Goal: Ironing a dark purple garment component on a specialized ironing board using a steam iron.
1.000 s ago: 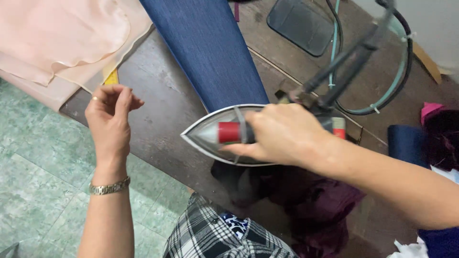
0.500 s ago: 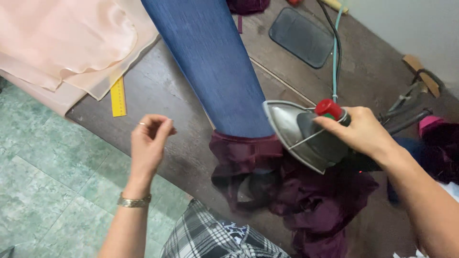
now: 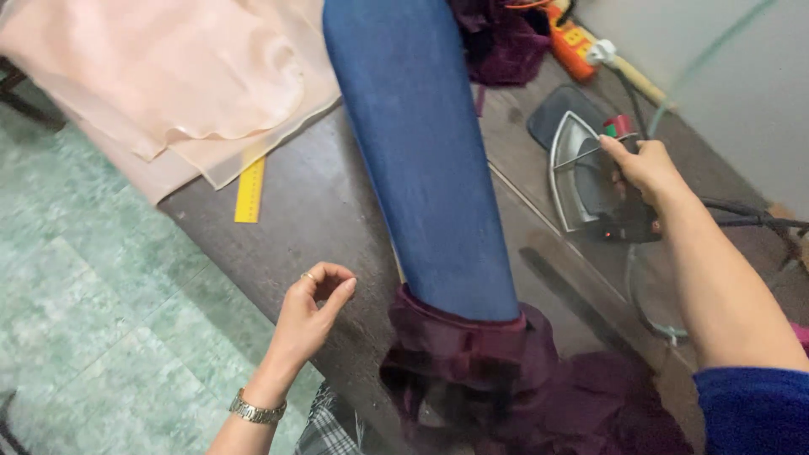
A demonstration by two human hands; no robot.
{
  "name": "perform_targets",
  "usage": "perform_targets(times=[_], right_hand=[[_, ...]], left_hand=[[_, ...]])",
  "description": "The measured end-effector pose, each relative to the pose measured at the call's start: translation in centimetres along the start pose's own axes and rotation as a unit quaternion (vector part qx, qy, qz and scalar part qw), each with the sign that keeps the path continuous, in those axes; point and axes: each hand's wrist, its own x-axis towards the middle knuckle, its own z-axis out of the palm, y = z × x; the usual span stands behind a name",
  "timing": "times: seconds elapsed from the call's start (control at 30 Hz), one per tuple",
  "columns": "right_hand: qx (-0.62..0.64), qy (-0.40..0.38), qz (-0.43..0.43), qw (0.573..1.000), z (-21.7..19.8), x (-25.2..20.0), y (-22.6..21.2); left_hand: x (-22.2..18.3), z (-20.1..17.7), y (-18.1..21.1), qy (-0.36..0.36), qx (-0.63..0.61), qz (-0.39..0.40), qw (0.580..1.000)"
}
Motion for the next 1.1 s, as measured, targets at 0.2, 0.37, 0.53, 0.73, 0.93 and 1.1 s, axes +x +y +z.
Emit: perform_targets(times=[0.2,0.37,0.53,0.73,0.93,1.1], right_hand=[[0.030,-0.008,0.008,1.000,1.7,5.1,0.3],[-0.219,0.075,-0.180,0.956,0.3,0.7,-0.1],[-0.129,0.006,-0.480,0.868,1.8,-16.0,-2.9],[-0.025,-0.077,-0.389,0.918,6.0,-28.8,0.0],[-0.053,-0.058,-0.440,0.895,8.1,-35.8,-1.2],[-0.088,-0.040,-0.469,0.878,9.0,-36.5,-1.0]], left_hand=[[-1.4,0.8,-0.5,-0.004,0.038,-0.005,0.999],[-2.2,2.1,-1.0,-0.037,0.070,0.023,0.997],[-4.8,3.2,-1.8,-0.079,0.150,0.090,0.981],[-7.4,5.4,-2.7,-0.202,0.279,0.078,0.936],[-8.6,6.4,-2.6,-0.176,0.236,0.114,0.949],[-11.0,7.9,3.8,-0.201,0.075,0.241,0.946]])
